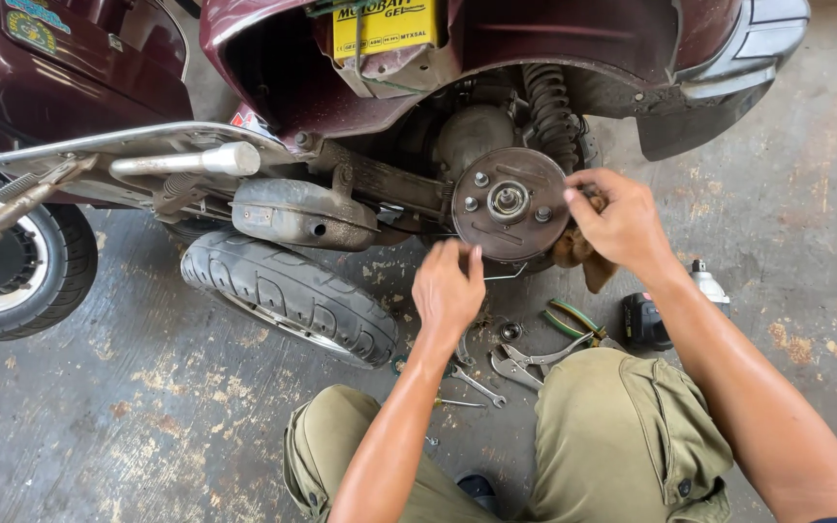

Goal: The person sits on the floor beside a scooter with the wheel removed and cleans the exposed brake drum and hub with a cloth, wiping the hub center and studs. They handle small nuts and washers from the ground and reposition the drum while wiping different areas.

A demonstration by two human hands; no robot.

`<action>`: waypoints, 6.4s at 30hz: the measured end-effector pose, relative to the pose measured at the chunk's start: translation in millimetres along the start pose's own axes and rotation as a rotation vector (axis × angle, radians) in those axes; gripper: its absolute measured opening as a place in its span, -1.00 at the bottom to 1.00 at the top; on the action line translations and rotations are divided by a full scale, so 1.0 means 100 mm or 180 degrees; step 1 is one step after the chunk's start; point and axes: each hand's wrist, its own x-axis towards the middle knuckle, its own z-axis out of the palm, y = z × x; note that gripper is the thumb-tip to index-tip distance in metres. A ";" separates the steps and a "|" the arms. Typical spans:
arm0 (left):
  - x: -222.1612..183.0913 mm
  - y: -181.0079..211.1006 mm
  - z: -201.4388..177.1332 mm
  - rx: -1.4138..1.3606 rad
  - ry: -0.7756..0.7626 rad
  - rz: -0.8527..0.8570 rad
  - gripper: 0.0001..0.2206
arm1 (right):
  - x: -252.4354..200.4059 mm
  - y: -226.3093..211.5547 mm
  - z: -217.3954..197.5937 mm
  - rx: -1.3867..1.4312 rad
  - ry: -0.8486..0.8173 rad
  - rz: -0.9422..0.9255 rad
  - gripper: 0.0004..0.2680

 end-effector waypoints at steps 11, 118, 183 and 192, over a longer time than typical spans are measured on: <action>0.82 0.04 0.17 0.0327 -0.0431 0.0010 -0.82 | 0.09 -0.18 0.23 -0.0537 -0.0323 -0.0773 -0.70; 1.27 -0.11 -0.03 0.0167 -0.1342 0.0739 -0.72 | 0.08 -0.06 0.38 -0.1073 -0.0439 -0.0498 -0.62; 0.18 0.50 -0.01 -0.2503 -0.0516 0.0070 -0.83 | -0.09 -0.12 -0.40 0.1759 -0.1639 0.1206 -0.48; 0.19 0.49 -0.08 -0.2551 -0.0835 -0.0238 -0.83 | -0.18 -0.18 -0.67 0.1861 -0.1414 0.0806 -0.78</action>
